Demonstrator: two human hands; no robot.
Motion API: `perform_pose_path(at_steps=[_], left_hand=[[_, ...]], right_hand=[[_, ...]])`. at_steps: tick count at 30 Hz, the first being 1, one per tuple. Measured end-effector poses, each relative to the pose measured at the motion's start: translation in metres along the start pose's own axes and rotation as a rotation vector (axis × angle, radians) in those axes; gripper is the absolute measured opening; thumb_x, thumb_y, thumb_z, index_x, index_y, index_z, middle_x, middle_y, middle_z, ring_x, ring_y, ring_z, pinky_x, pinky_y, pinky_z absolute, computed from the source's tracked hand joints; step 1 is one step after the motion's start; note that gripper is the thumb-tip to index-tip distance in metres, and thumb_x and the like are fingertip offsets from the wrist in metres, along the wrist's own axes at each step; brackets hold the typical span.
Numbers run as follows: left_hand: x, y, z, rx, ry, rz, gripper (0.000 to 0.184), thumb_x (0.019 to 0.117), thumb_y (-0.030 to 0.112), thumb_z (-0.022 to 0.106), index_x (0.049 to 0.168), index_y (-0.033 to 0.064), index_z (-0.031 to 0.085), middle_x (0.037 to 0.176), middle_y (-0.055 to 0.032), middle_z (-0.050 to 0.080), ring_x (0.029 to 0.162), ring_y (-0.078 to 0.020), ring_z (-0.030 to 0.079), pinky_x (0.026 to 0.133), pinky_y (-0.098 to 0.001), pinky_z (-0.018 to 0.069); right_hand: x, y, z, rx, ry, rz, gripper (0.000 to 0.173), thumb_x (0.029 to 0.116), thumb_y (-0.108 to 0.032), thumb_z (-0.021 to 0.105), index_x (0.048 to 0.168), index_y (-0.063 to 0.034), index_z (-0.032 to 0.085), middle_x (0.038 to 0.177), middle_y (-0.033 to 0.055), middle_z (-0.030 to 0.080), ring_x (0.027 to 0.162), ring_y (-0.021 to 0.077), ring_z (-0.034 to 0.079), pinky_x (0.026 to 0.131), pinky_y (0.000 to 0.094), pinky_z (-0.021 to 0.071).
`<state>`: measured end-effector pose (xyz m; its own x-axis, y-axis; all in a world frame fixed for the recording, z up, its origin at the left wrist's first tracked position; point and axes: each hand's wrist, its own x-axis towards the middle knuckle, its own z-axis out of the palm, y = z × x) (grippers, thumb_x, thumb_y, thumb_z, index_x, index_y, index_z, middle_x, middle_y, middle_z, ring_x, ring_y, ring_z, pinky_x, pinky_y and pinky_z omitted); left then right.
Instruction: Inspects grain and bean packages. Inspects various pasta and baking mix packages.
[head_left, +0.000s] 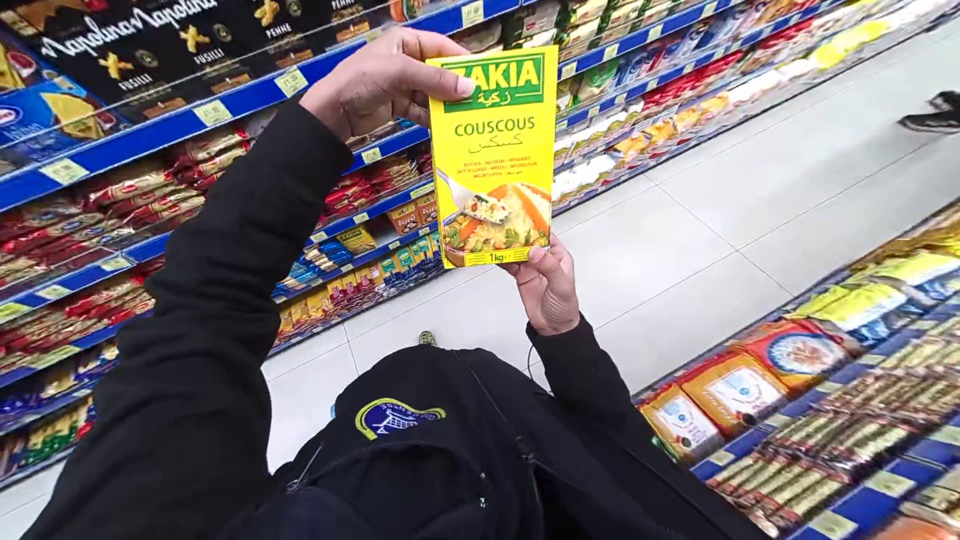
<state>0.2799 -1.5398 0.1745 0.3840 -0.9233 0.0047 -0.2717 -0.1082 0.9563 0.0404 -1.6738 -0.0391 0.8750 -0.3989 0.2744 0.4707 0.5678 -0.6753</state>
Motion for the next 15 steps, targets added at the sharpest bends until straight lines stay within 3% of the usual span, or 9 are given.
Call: perform_pose_path(at_steps=[15], left_hand=[[-0.0056, -0.0075, -0.0003, -0.010, 0.001, -0.017, 0.025, 0.1013, 0.012, 0.060, 0.124, 0.0051, 0.066, 0.108, -0.0073, 0.074, 0.093, -0.0161, 0.074, 0.080, -0.0311, 0.0639]], right_hand=[[-0.0068, 0.0058, -0.0011, -0.011, 0.006, 0.018, 0.078, 0.0873, -0.032, 0.081, 0.146, 0.0020, 0.042, 0.127, 0.0222, 0.065, 0.109, 0.0322, 0.070, 0.097, 0.0491, 0.0584]])
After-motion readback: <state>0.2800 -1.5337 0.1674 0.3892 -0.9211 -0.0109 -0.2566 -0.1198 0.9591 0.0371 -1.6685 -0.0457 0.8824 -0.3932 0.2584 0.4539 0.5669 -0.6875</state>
